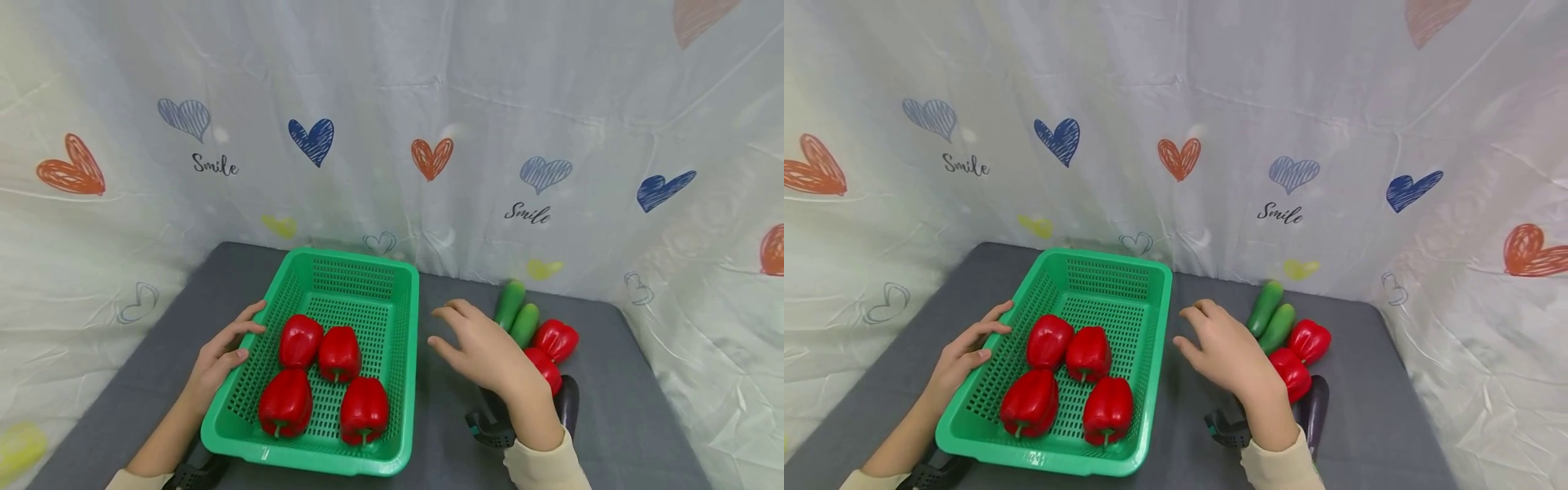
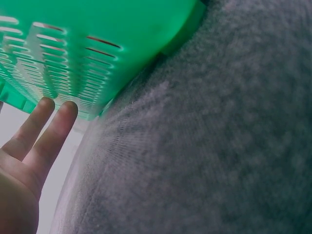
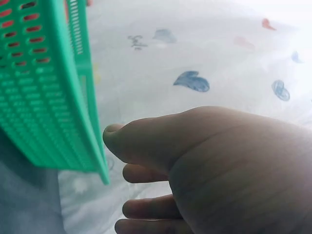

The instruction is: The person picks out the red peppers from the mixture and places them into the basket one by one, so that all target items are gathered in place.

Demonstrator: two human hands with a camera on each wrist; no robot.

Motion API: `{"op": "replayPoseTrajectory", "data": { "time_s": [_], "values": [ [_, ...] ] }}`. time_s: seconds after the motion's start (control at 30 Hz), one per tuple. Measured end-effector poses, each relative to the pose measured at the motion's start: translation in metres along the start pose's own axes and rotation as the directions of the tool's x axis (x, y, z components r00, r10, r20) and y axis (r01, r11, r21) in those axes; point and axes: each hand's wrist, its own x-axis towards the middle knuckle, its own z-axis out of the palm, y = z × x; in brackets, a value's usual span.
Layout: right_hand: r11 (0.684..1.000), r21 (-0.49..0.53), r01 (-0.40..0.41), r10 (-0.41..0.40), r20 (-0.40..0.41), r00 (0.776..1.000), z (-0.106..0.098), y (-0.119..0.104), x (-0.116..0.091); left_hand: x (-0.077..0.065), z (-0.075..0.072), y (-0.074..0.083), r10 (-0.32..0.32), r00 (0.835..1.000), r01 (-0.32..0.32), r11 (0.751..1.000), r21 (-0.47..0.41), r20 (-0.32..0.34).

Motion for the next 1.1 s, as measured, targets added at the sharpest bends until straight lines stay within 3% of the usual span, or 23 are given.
{"op": "replayPoseTrajectory", "data": {
  "time_s": [0.3, 0.63, 1.1],
  "values": [
    [0.999, -0.037, -0.011, 0.011, 0.006, 1.000, 0.004, 0.020, -0.018, -0.004, -0.002, 0.002, -0.058, 0.998, 0.058, 0.998, 0.006, 0.003],
    [0.995, -0.053, -0.082, 0.080, -0.025, 0.996, -0.002, 0.038, -0.033, -0.002, -0.001, -0.002, 0.006, 1.000, -0.006, 1.000, -0.017, -0.002],
    [0.989, -0.057, -0.137, 0.135, -0.044, 0.990, -0.013, 0.067, -0.061, -0.001, 0.000, 0.000, -0.012, 1.000, 0.012, 1.000, -0.013, -0.004]
  ]
}}
